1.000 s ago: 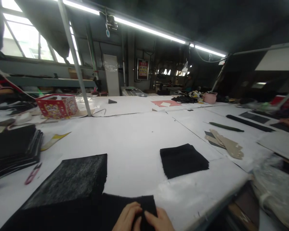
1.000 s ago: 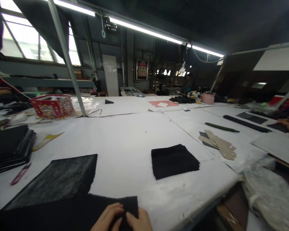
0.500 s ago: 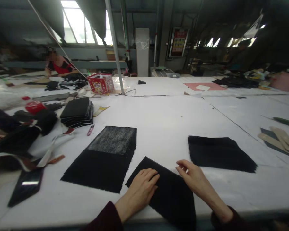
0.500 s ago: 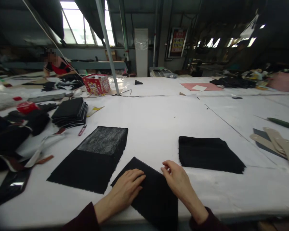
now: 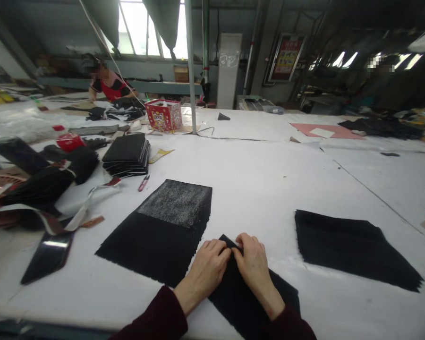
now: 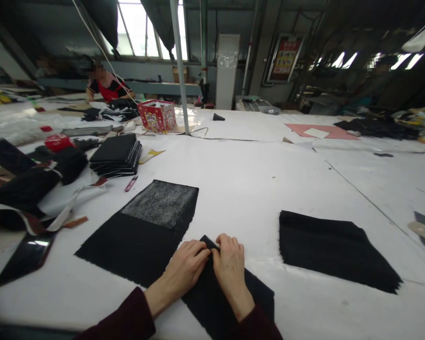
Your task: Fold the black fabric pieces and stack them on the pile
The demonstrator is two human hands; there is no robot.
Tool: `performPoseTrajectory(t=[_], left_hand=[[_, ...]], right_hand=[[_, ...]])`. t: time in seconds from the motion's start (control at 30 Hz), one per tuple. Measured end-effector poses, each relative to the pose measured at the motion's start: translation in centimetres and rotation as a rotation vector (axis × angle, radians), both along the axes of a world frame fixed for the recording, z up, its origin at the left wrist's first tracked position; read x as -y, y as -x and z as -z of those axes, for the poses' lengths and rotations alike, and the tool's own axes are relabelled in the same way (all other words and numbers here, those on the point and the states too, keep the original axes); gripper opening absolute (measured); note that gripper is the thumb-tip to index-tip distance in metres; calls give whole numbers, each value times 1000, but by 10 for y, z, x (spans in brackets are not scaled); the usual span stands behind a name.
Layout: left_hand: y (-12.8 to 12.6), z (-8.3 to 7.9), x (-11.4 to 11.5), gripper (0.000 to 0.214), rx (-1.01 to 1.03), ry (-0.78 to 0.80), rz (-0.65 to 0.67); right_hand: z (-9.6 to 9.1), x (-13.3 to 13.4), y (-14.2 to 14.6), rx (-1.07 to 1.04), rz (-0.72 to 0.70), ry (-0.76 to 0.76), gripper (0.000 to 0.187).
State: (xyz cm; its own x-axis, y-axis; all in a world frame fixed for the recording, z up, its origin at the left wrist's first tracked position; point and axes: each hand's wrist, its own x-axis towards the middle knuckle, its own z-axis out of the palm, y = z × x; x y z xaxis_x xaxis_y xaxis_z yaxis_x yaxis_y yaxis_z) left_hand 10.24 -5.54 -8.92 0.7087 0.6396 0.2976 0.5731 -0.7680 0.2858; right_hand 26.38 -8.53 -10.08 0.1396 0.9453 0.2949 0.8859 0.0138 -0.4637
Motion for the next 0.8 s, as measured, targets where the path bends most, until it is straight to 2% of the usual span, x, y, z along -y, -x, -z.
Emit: performPoseTrajectory(t=[0.13,0.3,0.37,0.5,0.6,0.8], left_hand=[[1,2,-2,17,26,-5,-39],[3,5,-3,34,49,-10,-63],[3,7,-2,31,54,-24,-67],[3,12,-2,14,76,-25,-103],[3,11,-2,15,75,-32,-109],[4,6,-4,35,50,-77,-102]], right_hand=[[11,3,-2,-54,-67,-112,22],[19,8,-1,29,-158,-229,26],[19,10,0,79,-186,-257,28],[17,12,2,167,-227,-274,30],[14,13,4,212,-241,-278,31],[10,13,5,250,-252,-254,33]])
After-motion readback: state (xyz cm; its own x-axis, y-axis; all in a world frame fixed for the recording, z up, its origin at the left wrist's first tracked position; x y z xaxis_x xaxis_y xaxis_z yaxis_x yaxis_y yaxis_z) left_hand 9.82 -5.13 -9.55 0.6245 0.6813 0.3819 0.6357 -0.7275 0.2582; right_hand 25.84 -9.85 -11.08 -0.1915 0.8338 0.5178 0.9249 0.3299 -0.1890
